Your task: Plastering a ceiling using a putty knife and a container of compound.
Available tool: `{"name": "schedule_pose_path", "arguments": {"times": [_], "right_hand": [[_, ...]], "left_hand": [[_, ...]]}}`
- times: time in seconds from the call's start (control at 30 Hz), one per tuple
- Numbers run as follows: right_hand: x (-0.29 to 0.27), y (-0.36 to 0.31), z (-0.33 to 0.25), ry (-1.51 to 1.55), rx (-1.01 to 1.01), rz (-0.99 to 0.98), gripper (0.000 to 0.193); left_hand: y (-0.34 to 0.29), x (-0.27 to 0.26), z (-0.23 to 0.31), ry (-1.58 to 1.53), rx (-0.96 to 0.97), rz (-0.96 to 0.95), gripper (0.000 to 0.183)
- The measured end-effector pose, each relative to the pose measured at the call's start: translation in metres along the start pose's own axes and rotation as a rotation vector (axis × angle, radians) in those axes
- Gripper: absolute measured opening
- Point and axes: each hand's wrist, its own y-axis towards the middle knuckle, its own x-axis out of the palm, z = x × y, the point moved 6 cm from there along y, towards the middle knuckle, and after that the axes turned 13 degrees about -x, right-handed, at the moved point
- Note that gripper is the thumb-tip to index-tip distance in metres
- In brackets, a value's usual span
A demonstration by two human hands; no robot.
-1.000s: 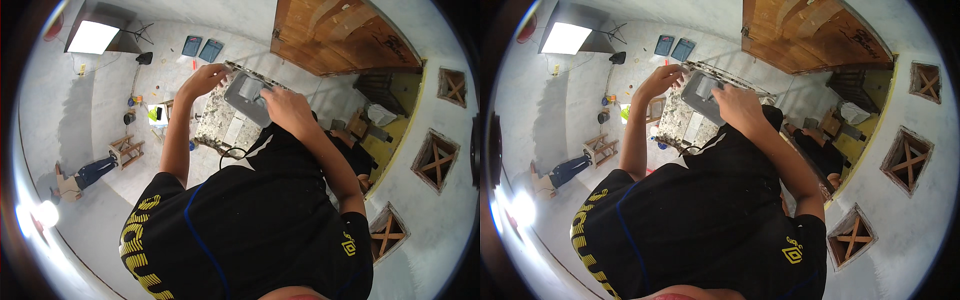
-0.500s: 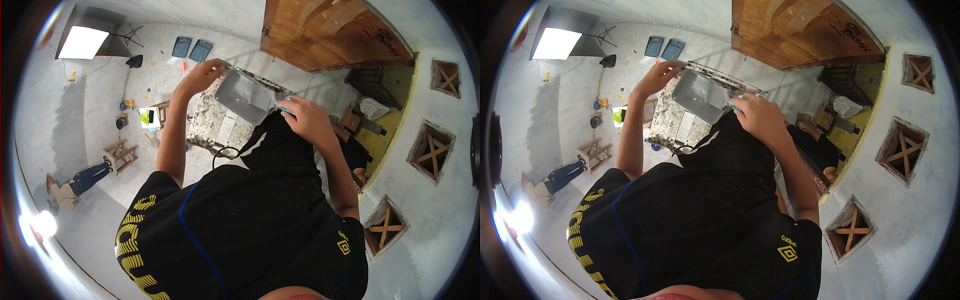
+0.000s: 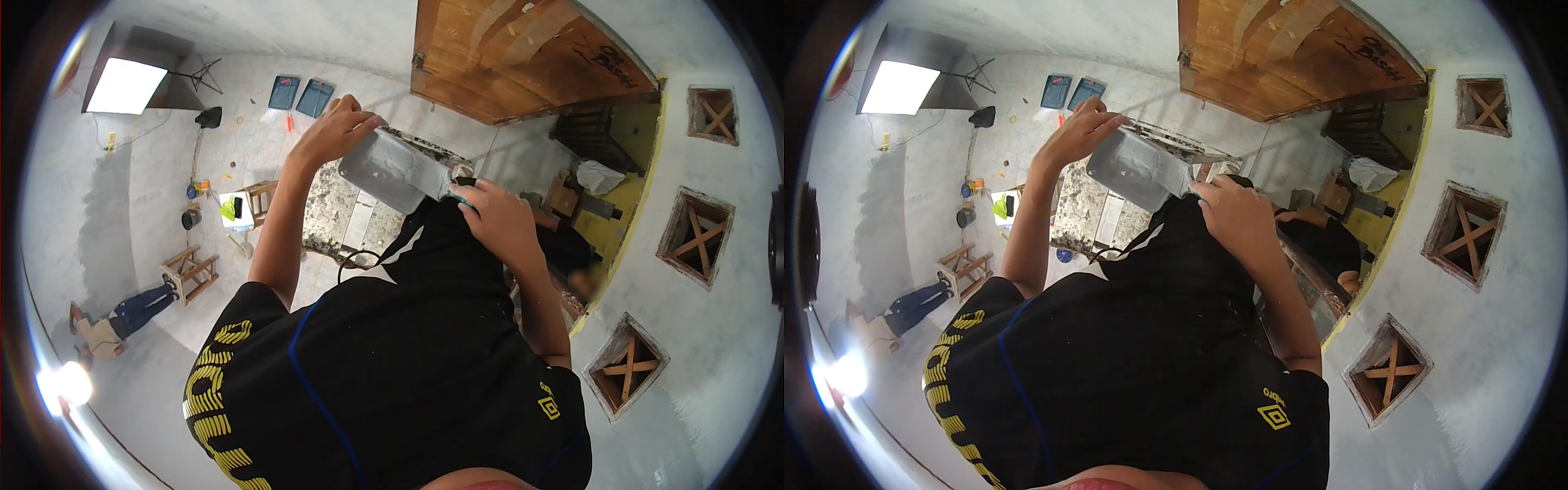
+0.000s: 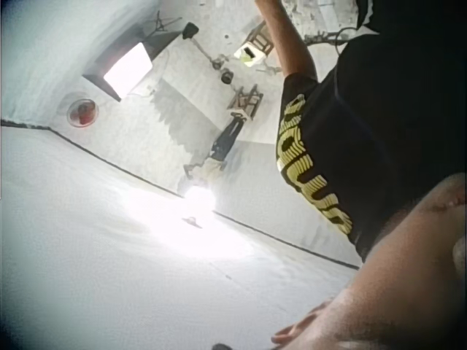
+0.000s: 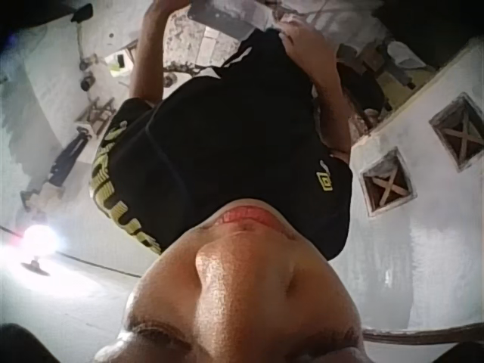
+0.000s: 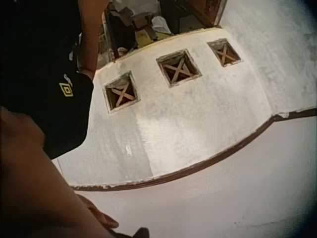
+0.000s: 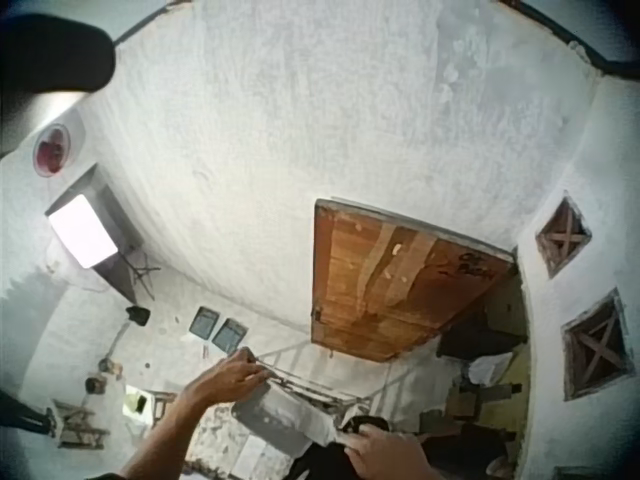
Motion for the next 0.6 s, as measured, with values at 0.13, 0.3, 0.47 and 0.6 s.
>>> {"name": "schedule_pose_path", "arguments": {"times": [0.13, 0.3, 0.47, 0.6], "right_hand": [[0.0, -0.008, -0.002, -0.105, -0.022, 0.056, 0.028], [-0.004, -0.017, -0.003, -0.071, 0.054, 0.093, 0.028], [-0.009, -0.023, -0.001, -0.033, 0.103, 0.087, 0.028], [-0.007, -0.026, 0.001, -0.001, 0.137, 0.112, 0.028]], "left_hand": [[0.003, 0.001, 0.01, 0.026, 0.004, 0.032, 0.042], [0.003, -0.006, 0.029, 0.104, -0.04, 0.004, 0.047], [0.003, -0.005, 0.028, 0.12, -0.039, -0.004, 0.05], [0.004, -0.005, 0.026, 0.113, -0.041, 0.004, 0.051]]}}
